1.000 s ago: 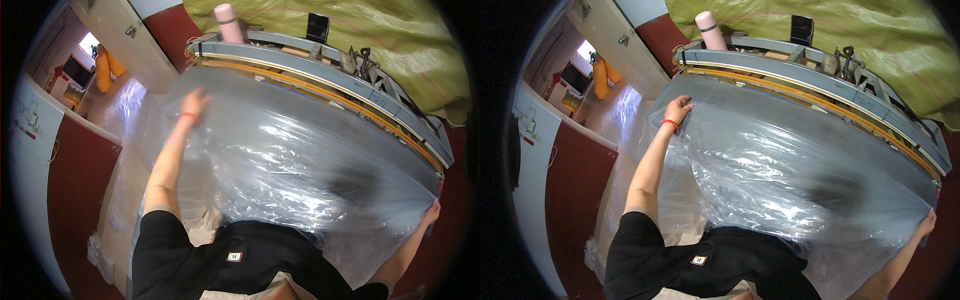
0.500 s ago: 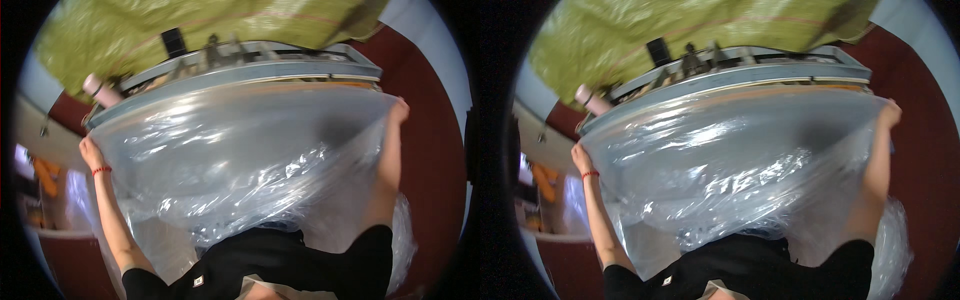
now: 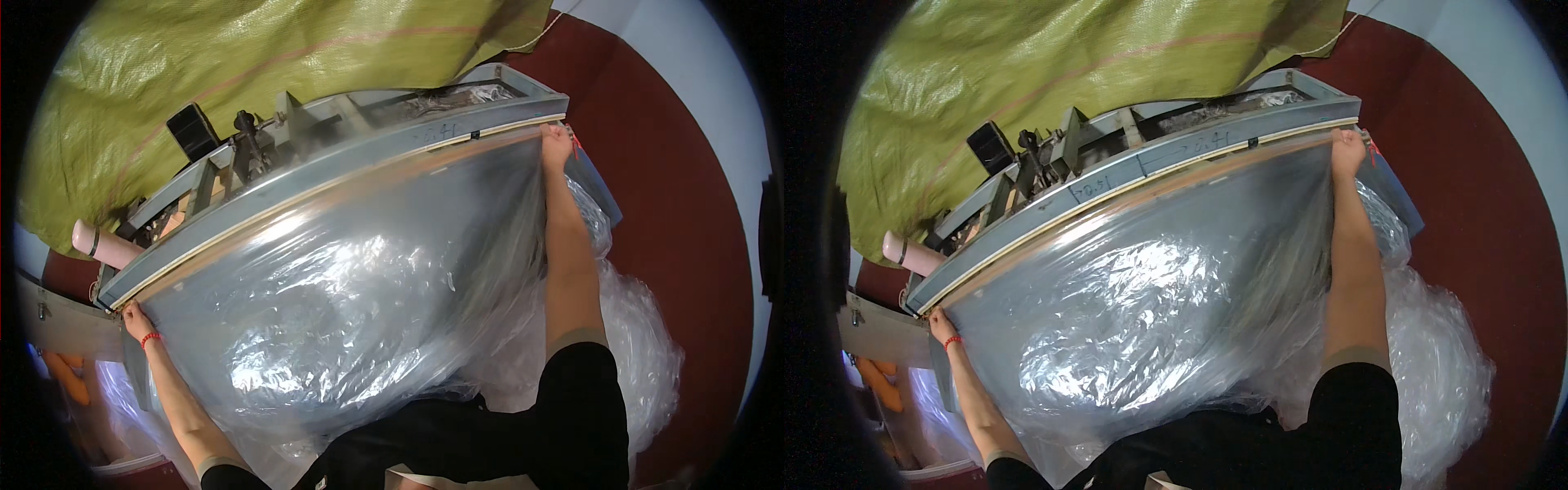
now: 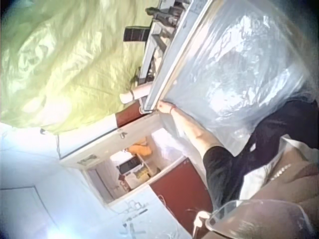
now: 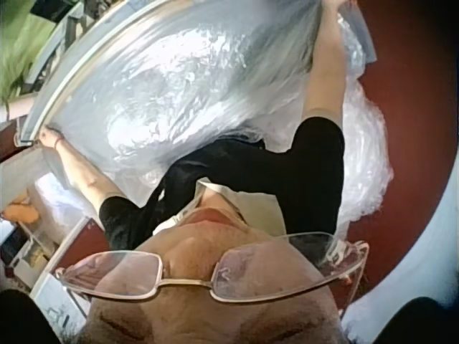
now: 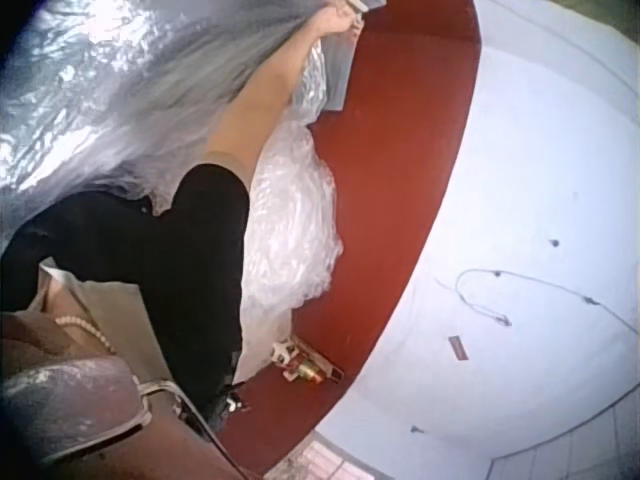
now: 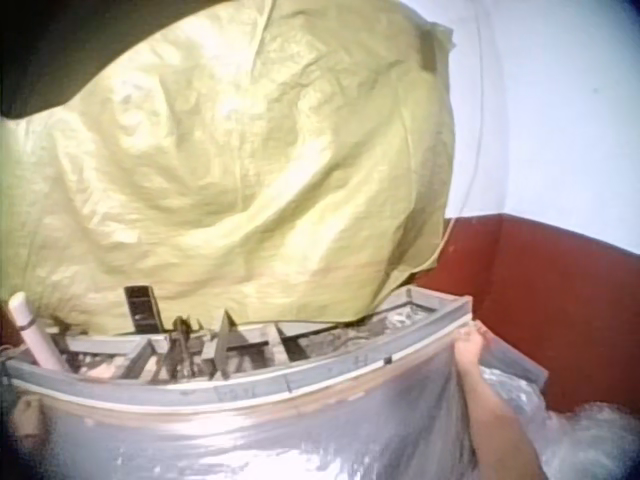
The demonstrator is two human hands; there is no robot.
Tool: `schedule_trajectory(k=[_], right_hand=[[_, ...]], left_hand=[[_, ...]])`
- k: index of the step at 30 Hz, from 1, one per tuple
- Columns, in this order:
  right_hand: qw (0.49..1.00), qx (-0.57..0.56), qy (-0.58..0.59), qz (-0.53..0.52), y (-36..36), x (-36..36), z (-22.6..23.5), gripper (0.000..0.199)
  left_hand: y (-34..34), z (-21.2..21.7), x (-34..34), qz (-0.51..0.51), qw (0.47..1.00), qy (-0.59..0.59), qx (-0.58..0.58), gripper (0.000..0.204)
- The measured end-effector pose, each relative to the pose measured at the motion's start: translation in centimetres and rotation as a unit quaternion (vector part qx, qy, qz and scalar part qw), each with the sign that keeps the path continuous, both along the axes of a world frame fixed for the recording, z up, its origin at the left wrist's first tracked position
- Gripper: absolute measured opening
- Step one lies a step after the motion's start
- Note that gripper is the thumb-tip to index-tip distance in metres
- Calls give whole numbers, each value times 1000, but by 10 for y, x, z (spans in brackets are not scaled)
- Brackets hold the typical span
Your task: Manually spreading out and arranging plastic packaging material over a product base or workbench for preparation.
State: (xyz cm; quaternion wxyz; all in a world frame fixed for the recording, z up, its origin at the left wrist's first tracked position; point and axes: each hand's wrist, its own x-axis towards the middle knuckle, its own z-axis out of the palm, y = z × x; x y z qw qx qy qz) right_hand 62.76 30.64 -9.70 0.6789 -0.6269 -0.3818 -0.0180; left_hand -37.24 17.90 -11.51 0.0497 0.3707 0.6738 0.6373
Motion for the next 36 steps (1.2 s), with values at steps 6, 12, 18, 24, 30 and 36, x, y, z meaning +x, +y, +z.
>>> schedule_trajectory(k=[6,12,18,24,30,36], right_hand=[[984,-19,-107,-140,4,-10,6,15],[990,-2,-19,-137,7,-1,3,16],[995,-86,-57,3,-19,-14,22,27],[938,-244,-141,204,-112,-27,79,25],[951,-279,-112,-77,-238,126,43,25],[945,-125,-298,-47,-204,-19,100,25]], left_hand=[[-19,0,-30,-3,999,-18,-45,19],[-21,27,27,2,978,-186,99,19],[-63,80,43,16,964,-86,-252,43],[-124,98,48,-172,955,-41,-239,37],[-139,148,187,-223,948,-84,-211,15],[-171,168,243,-343,912,-167,-149,14]])
